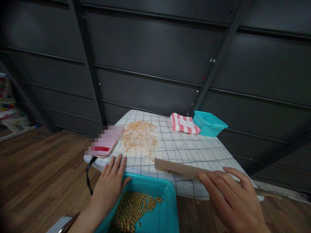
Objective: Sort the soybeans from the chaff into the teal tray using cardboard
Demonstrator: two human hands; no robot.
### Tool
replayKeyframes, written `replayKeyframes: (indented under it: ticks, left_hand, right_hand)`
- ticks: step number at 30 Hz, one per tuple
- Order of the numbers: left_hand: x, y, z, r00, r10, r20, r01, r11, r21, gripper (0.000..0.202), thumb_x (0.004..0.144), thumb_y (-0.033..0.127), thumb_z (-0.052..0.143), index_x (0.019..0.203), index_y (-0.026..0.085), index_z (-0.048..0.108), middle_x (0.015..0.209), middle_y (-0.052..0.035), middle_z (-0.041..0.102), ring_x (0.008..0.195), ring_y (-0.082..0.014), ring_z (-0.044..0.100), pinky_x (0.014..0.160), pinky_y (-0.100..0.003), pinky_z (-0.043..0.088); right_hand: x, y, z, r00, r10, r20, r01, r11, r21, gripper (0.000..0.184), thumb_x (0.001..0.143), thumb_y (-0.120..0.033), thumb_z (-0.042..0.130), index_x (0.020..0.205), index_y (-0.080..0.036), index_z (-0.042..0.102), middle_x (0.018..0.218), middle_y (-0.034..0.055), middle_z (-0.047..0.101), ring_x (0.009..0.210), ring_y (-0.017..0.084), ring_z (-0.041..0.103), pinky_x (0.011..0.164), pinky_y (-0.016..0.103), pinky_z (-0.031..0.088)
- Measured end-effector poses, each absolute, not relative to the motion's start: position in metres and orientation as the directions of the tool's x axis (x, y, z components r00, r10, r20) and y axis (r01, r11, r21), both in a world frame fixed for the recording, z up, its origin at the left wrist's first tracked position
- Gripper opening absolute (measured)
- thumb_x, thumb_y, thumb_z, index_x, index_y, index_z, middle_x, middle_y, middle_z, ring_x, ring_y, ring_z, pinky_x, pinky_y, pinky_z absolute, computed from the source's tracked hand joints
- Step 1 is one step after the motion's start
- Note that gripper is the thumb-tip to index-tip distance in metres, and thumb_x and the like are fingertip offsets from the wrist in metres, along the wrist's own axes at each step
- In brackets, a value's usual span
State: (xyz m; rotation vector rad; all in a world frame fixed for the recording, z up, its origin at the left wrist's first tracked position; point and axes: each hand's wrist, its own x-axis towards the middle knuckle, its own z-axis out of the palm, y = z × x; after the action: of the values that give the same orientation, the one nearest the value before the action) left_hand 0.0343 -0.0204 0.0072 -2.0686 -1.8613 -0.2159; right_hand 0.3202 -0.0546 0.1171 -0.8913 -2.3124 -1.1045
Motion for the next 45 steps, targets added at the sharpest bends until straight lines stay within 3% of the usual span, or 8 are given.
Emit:
replayKeyframes:
  ticks: [3, 8, 15, 24, 29, 33, 45]
  left_hand:
    - [0.035, -0.021, 0.007, 0.121, 0.935, 0.333, 0.986, -0.074, -0.148, 0.054, 0.077, 0.034, 0.055, 0.124, 0.009, 0.047, 0.130, -0.0173, 0.045, 0.118, -0.0339, 0.042, 0.091, -0.044, 0.043]
    - [0.034, -0.022, 0.010, 0.107, 0.948, 0.300, 0.989, -0.072, -0.126, 0.054, 0.078, 0.033, 0.054, 0.124, 0.008, 0.046, 0.131, -0.0178, 0.044, 0.119, -0.0344, 0.040, 0.093, -0.044, 0.042]
    - [0.031, -0.022, 0.006, 0.103, 0.945, 0.309, 0.994, -0.087, -0.064, 0.053, 0.079, 0.031, 0.052, 0.126, 0.007, 0.044, 0.132, -0.0193, 0.043, 0.120, -0.0352, 0.040, 0.093, -0.046, 0.041]
    - [0.029, -0.025, 0.003, 0.114, 0.935, 0.337, 0.993, -0.097, -0.067, 0.052, 0.080, 0.031, 0.049, 0.126, 0.009, 0.043, 0.134, -0.0184, 0.041, 0.121, -0.0340, 0.038, 0.094, -0.047, 0.040]
    - [0.030, -0.024, 0.004, 0.106, 0.937, 0.333, 0.994, -0.097, -0.043, 0.052, 0.079, 0.030, 0.050, 0.126, 0.008, 0.043, 0.133, -0.0185, 0.042, 0.121, -0.0345, 0.038, 0.095, -0.047, 0.040]
    - [0.031, -0.023, 0.005, 0.103, 0.933, 0.344, 0.995, -0.092, -0.048, 0.051, 0.080, 0.028, 0.048, 0.126, 0.008, 0.043, 0.134, -0.0182, 0.042, 0.122, -0.0344, 0.038, 0.094, -0.047, 0.040]
    - [0.030, -0.023, 0.006, 0.112, 0.938, 0.329, 0.993, -0.089, -0.084, 0.053, 0.079, 0.030, 0.051, 0.125, 0.006, 0.044, 0.132, -0.0192, 0.043, 0.120, -0.0350, 0.039, 0.094, -0.045, 0.041]
  right_hand:
    - [0.318, -0.045, 0.117, -0.743, 0.330, 0.582, 0.667, 0.443, 0.600, 0.023, 0.084, -0.003, 0.036, 0.093, -0.015, 0.053, 0.071, 0.0037, 0.063, 0.066, 0.015, 0.054, 0.073, 0.037, 0.039]
    - [0.313, -0.043, 0.111, -0.726, 0.372, 0.578, 0.684, 0.479, 0.551, 0.025, 0.085, -0.003, 0.033, 0.093, -0.015, 0.053, 0.073, 0.0028, 0.063, 0.068, 0.014, 0.053, 0.073, 0.038, 0.039]
    - [0.312, -0.047, 0.117, -0.754, 0.316, 0.576, 0.644, 0.528, 0.554, 0.022, 0.082, 0.000, 0.040, 0.095, -0.011, 0.053, 0.074, 0.0060, 0.063, 0.069, 0.015, 0.053, 0.075, 0.039, 0.038]
    - [0.305, -0.041, 0.114, -0.706, 0.388, 0.593, 0.701, 0.507, 0.502, 0.026, 0.084, -0.003, 0.034, 0.094, -0.018, 0.053, 0.071, -0.0003, 0.062, 0.064, 0.012, 0.054, 0.075, 0.036, 0.038]
    - [0.306, -0.047, 0.115, -0.763, 0.311, 0.567, 0.622, 0.592, 0.512, 0.027, 0.081, 0.000, 0.040, 0.098, -0.016, 0.054, 0.077, 0.0017, 0.064, 0.069, 0.013, 0.056, 0.079, 0.038, 0.039]
    - [0.304, -0.051, 0.115, -0.725, 0.331, 0.603, 0.655, 0.602, 0.457, 0.027, 0.080, 0.001, 0.040, 0.096, -0.016, 0.055, 0.076, 0.0023, 0.065, 0.070, 0.014, 0.056, 0.080, 0.040, 0.040]
    - [0.309, -0.055, 0.116, -0.738, 0.343, 0.581, 0.662, 0.536, 0.524, 0.025, 0.084, -0.006, 0.036, 0.096, -0.016, 0.056, 0.076, 0.0039, 0.065, 0.071, 0.015, 0.056, 0.076, 0.041, 0.041]
